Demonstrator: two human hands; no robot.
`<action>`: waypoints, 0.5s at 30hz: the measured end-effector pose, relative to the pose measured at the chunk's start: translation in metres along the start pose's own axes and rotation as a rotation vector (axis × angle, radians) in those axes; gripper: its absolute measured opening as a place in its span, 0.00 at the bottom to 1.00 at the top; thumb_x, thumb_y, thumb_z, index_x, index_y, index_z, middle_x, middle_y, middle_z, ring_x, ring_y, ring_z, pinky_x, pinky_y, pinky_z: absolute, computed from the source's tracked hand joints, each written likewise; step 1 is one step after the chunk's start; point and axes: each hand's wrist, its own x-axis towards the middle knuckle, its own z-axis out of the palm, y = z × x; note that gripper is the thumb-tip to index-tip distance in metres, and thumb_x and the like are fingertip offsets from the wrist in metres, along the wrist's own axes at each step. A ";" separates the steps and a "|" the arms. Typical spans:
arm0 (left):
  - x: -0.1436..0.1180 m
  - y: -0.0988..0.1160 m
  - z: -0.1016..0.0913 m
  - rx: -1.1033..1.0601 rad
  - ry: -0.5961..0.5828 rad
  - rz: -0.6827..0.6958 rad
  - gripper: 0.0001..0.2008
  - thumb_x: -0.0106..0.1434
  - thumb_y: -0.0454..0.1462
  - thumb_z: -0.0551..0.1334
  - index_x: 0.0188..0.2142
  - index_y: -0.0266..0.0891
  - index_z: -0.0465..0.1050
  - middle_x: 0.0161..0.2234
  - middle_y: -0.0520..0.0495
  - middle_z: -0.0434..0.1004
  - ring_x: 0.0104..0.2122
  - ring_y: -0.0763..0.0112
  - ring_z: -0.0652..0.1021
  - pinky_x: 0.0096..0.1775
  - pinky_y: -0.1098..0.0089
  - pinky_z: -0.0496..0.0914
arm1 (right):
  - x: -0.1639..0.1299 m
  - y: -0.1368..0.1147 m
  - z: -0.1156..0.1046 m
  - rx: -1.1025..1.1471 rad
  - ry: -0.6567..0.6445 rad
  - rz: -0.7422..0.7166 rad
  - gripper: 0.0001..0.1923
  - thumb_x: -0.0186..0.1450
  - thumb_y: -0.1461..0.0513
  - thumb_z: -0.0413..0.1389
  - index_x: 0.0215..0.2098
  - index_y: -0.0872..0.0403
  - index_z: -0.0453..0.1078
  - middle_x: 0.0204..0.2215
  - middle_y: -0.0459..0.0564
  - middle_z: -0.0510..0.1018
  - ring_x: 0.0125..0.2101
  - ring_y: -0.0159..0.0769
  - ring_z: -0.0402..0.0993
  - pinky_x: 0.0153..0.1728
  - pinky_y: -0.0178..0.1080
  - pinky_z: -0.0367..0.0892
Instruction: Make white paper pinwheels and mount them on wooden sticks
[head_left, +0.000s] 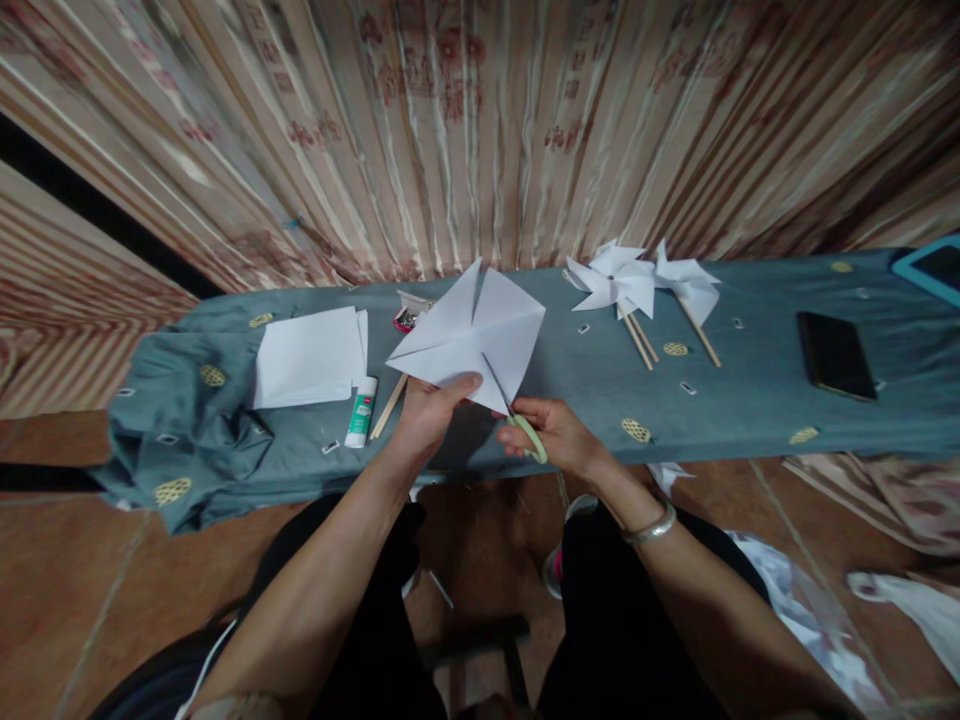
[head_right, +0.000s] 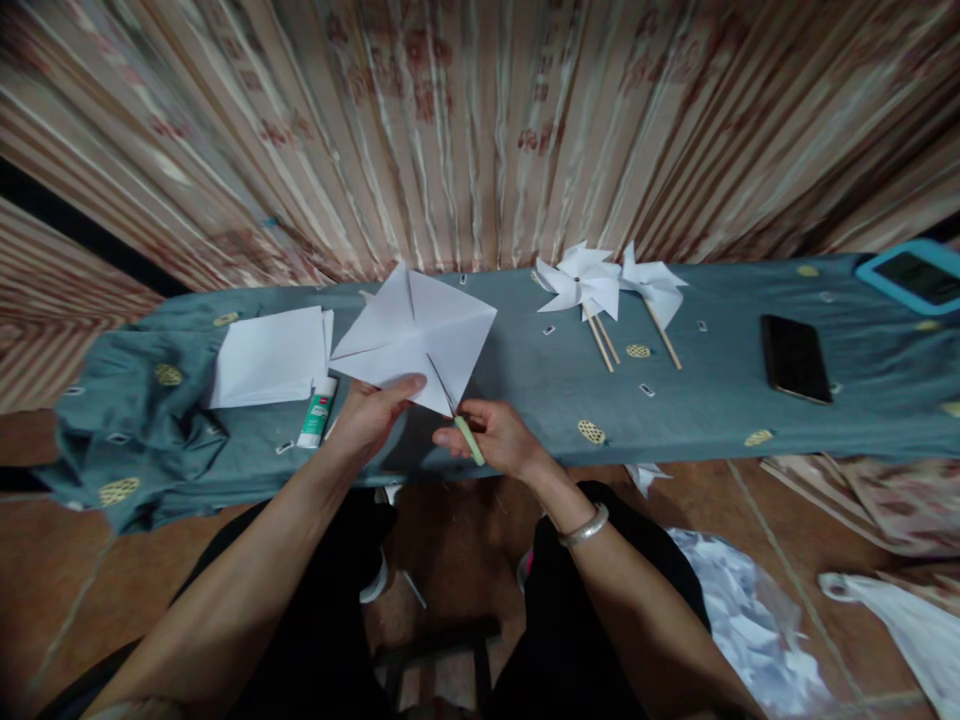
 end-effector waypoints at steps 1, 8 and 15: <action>-0.001 -0.001 0.000 0.000 -0.008 -0.004 0.14 0.42 0.36 0.72 0.29 0.37 0.72 0.28 0.52 0.76 0.28 0.70 0.74 0.33 0.69 0.69 | 0.000 -0.001 0.000 -0.008 -0.005 -0.010 0.25 0.43 0.49 0.71 0.31 0.56 0.72 0.19 0.41 0.74 0.20 0.27 0.70 0.22 0.31 0.64; -0.002 -0.004 -0.001 0.009 -0.014 -0.031 0.15 0.42 0.36 0.72 0.30 0.37 0.73 0.28 0.52 0.76 0.27 0.71 0.73 0.32 0.69 0.68 | -0.002 -0.004 -0.001 -0.010 -0.010 -0.024 0.28 0.44 0.49 0.71 0.37 0.57 0.74 0.18 0.41 0.74 0.20 0.27 0.69 0.22 0.31 0.63; -0.002 -0.002 0.001 0.001 0.004 -0.038 0.15 0.41 0.36 0.72 0.30 0.37 0.73 0.28 0.52 0.76 0.27 0.71 0.74 0.33 0.69 0.68 | 0.000 -0.003 -0.001 -0.021 -0.015 -0.047 0.26 0.46 0.49 0.70 0.35 0.57 0.73 0.18 0.41 0.74 0.19 0.26 0.67 0.21 0.31 0.61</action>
